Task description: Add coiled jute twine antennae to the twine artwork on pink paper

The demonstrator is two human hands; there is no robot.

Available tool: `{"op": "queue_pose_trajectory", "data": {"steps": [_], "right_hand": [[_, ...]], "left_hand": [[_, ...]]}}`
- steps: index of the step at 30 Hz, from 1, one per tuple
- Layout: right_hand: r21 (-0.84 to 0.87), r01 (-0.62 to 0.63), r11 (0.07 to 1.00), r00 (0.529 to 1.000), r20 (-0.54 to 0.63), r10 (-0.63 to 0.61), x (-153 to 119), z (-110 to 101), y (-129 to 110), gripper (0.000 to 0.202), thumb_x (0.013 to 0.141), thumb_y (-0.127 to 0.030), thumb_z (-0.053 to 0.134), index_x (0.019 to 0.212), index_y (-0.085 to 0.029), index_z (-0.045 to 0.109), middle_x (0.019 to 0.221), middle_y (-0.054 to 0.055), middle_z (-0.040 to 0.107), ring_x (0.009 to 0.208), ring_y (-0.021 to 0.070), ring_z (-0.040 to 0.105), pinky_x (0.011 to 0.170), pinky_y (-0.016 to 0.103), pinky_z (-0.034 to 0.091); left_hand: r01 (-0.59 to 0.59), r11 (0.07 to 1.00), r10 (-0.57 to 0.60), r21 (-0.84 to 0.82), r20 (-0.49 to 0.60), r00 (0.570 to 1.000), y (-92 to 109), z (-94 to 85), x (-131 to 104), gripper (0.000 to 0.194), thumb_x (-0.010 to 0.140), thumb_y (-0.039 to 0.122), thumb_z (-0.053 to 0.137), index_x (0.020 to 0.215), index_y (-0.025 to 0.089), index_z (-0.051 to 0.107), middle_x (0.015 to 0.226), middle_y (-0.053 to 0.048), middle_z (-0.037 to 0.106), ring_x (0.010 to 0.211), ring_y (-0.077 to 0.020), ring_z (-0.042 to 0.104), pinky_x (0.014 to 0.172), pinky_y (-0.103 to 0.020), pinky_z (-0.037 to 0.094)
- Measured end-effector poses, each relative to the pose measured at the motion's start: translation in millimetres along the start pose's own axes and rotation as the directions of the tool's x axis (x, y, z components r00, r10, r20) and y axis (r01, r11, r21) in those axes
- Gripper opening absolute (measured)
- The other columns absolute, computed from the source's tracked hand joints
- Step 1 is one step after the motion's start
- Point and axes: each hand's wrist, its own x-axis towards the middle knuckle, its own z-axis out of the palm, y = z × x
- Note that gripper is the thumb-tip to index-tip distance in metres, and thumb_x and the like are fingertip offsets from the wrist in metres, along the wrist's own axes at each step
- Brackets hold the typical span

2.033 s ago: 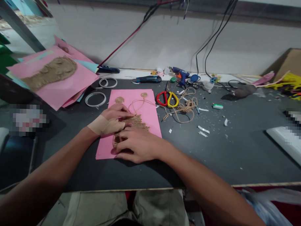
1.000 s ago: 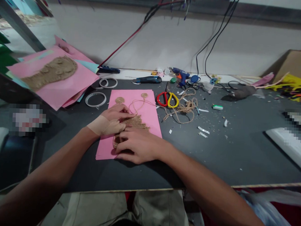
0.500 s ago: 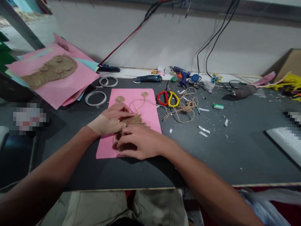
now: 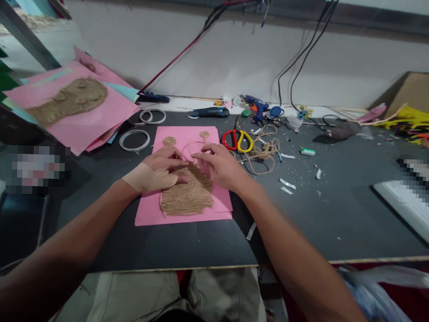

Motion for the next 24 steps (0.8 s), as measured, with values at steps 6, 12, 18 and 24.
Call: {"op": "queue_pose_trajectory", "data": {"steps": [6, 12, 18, 24], "right_hand": [[-0.12, -0.017, 0.993, 0.995, 0.1, 0.029, 5, 2, -13, 0.043, 0.097, -0.011, 0.053, 0.133, -0.024, 0.072, 0.134, 0.014, 0.063, 0.117, 0.0296, 0.058, 0.101, 0.046, 0.051], [-0.144, -0.054, 0.988, 0.994, 0.084, 0.066, 7, 3, -13, 0.031, 0.104, -0.021, 0.049, 0.121, -0.019, 0.075, 0.123, 0.015, 0.067, 0.11, 0.0288, 0.059, 0.098, 0.044, 0.05], [-0.097, -0.165, 0.981, 0.986, -0.036, 0.162, 4, 7, -2, 0.023, 0.1, -0.025, 0.058, 0.108, -0.019, 0.078, 0.117, 0.015, 0.063, 0.104, 0.0268, 0.061, 0.092, 0.043, 0.052], [-0.127, -0.139, 0.982, 0.988, -0.092, 0.127, 1, 0, 2, 0.019, 0.099, -0.025, 0.06, 0.094, -0.019, 0.077, 0.126, 0.017, 0.058, 0.108, 0.0286, 0.058, 0.095, 0.048, 0.052]], "left_hand": [[-0.019, 1.0, 0.019, 0.004, 0.013, 1.0, -4, 1.8, 2, 0.044, 0.083, 0.048, 0.083, 0.118, 0.022, 0.081, 0.113, -0.01, 0.066, 0.105, -0.0261, 0.062, 0.098, -0.042, 0.051], [0.0, 1.0, 0.0, 0.004, 0.037, 0.999, -4, -0.3, 2, 0.048, 0.084, 0.051, 0.081, 0.121, 0.021, 0.08, 0.113, -0.011, 0.065, 0.104, -0.026, 0.061, 0.102, -0.043, 0.05], [0.017, 1.0, -0.018, 0.021, 0.046, 0.999, 0, -2.3, 2, 0.049, 0.083, 0.049, 0.083, 0.123, 0.021, 0.08, 0.115, -0.011, 0.065, 0.108, -0.0263, 0.061, 0.102, -0.042, 0.049], [0.006, 1.0, -0.007, 0.027, 0.044, 0.999, -1, -1.8, 2, 0.048, 0.082, 0.049, 0.084, 0.123, 0.024, 0.08, 0.115, -0.01, 0.065, 0.111, -0.0273, 0.061, 0.102, -0.043, 0.05]]}}
